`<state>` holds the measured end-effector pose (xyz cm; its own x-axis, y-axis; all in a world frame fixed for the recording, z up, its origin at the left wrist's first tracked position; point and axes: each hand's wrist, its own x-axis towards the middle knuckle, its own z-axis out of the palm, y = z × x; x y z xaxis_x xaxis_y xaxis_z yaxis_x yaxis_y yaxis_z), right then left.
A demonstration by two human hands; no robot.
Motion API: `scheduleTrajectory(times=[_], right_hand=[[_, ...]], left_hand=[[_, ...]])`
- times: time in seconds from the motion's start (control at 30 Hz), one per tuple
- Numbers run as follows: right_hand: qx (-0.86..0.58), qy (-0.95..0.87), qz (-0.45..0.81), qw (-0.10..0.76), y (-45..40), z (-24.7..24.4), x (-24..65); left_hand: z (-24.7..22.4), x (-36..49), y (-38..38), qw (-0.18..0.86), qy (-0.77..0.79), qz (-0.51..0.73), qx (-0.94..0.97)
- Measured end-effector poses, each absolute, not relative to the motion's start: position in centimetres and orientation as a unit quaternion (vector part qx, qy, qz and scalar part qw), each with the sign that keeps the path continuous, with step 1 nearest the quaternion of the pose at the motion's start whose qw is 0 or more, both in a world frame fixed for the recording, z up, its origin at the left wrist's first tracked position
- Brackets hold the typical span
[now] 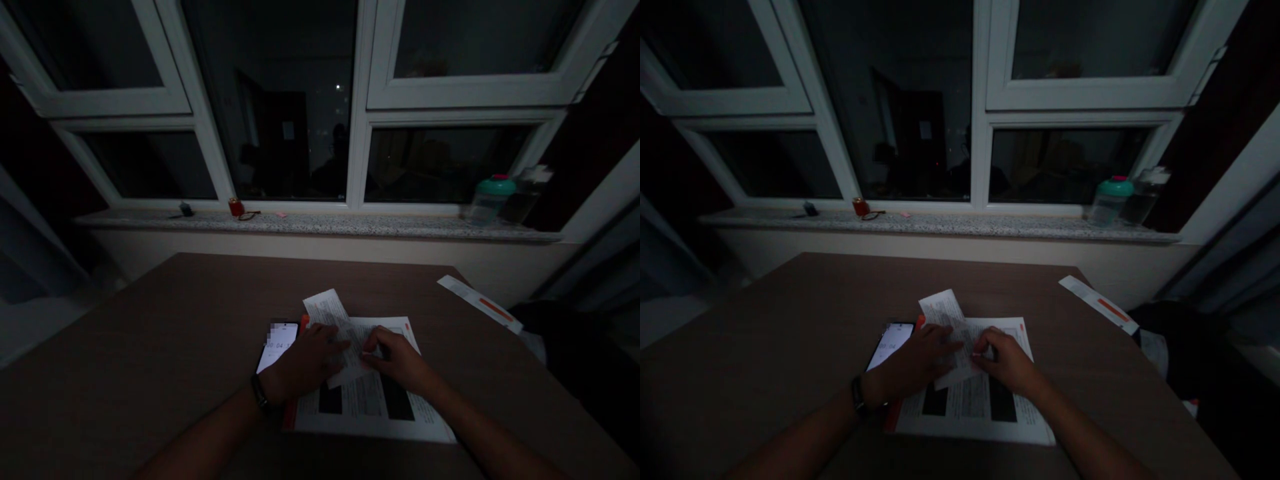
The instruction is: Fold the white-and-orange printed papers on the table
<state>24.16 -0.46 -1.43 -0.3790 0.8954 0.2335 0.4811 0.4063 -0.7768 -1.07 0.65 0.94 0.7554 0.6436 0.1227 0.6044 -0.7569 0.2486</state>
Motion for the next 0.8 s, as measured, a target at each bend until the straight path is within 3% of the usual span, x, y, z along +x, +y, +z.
scheduleTrajectory(times=[0.8], right_hand=[[-0.474, -0.756, 0.281, 0.354, -0.1, -2.2, 24.2]], left_hand=[[0.8, -0.5, -0.7, 0.116, 0.318, 0.095, 0.936]])
